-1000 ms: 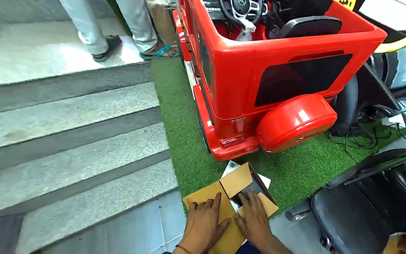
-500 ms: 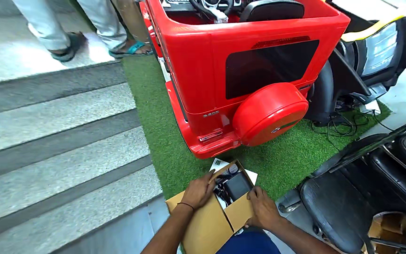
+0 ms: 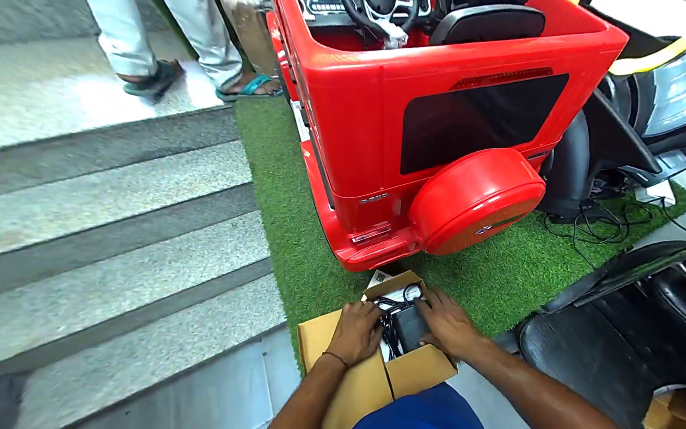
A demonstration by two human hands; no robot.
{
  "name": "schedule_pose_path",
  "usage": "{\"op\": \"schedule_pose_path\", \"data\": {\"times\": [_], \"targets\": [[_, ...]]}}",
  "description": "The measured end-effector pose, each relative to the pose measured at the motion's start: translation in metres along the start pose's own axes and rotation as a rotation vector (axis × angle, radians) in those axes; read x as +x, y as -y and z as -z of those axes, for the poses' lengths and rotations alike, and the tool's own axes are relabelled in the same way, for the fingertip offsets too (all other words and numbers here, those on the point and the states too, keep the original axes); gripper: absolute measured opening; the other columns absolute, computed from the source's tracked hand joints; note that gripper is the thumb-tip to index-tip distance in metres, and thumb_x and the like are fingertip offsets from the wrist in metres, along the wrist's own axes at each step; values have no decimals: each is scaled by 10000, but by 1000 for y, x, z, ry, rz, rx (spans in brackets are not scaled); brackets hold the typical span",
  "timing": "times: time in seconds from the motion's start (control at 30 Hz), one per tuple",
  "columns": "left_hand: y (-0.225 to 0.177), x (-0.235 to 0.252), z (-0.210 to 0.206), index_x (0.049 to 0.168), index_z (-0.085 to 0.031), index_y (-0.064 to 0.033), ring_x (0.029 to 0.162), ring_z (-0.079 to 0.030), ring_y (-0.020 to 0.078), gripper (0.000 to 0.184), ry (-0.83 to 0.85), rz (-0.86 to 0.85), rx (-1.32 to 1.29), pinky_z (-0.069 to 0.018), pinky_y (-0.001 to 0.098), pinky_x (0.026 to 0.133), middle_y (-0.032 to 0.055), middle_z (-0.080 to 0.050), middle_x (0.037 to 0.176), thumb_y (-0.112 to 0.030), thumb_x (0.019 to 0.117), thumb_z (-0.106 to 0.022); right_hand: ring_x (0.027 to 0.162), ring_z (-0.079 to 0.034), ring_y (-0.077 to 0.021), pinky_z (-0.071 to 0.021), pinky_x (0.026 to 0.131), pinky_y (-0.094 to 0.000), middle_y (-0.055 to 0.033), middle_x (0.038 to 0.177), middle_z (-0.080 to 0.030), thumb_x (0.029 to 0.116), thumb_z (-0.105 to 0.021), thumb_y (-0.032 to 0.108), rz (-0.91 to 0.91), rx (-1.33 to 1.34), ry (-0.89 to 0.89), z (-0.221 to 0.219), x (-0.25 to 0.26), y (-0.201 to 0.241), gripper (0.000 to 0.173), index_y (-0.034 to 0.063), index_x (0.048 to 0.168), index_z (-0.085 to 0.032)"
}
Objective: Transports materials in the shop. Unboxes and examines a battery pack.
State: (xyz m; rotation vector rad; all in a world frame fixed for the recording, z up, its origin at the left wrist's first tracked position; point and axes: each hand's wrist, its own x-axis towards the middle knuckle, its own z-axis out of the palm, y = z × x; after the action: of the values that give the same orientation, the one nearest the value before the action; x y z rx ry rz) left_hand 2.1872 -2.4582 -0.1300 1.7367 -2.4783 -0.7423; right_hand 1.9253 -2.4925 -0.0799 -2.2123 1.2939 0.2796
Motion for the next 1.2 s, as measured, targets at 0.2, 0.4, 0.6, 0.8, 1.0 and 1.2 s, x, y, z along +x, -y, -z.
{"op": "schedule_pose_path", "data": {"times": [0.2, 0.4, 0.6, 0.8, 1.0, 1.2], "targets": [[-36, 10, 18, 1541, -452, -270, 1455, -360, 397, 905, 325, 69, 198, -284, 633, 1141, 132, -379, 1615, -640, 764, -732, 1373, -402, -541, -388, 1056, -668, -366, 1616, -193, 677, -644, 864, -240, -179, 121, -9, 27, 52, 1203, -85, 1403, -508], [-41, 26, 19, 1461, -515, -185, 1419, -428, 350, 876, 418, 126, 215, -265, 614, 1163, 125, -524, 1493, -557, 723, -805, 1333, -482, -452, -468, 1006, -589, -296, 1534, -377, 633, -798, 705, -295, -154, 65, -3, 12, 60, 1118, -25, 1417, -479], [-14, 2, 15, 1264, -666, -74, 1331, -563, 269, 507, 188, -102, -12, -154, 575, 1243, 96, -658, 1352, -412, 890, -716, 1105, -647, -295, -541, 907, -493, -86, 1209, -672, 639, -863, 587, -173, 258, -125, 0, -21, 37, 869, 137, 1318, -560], [-6, -40, 33, 835, -663, -53, 1108, -675, 208, 306, -134, -128, -336, -566, 434, 949, 70, -669, 1295, -306, 818, -834, 1150, -679, -129, -589, 999, -349, -29, 1230, -722, 583, -994, 231, 48, 914, -467, -35, -63, 14, 774, 78, 1275, -683], [-6, -61, 61, 703, -565, -160, 1101, -653, 150, 398, -585, 20, -1006, -582, 308, 871, 28, -688, 1170, -204, 641, -956, 1087, -687, -233, -584, 939, -449, -129, 1211, -695, 726, -890, 127, 294, 1874, -506, -45, -54, -19, 692, 60, 1338, -574], [-25, -92, 83, 776, -612, -224, 1079, -659, 124, 336, -859, -79, -914, -571, 284, 907, -40, -697, 1096, -236, 702, -939, 1040, -708, -257, -583, 909, -489, -140, 1110, -727, 705, -812, 100, 360, 2342, -453, -44, -32, -36, 524, 94, 1211, -674]]}}
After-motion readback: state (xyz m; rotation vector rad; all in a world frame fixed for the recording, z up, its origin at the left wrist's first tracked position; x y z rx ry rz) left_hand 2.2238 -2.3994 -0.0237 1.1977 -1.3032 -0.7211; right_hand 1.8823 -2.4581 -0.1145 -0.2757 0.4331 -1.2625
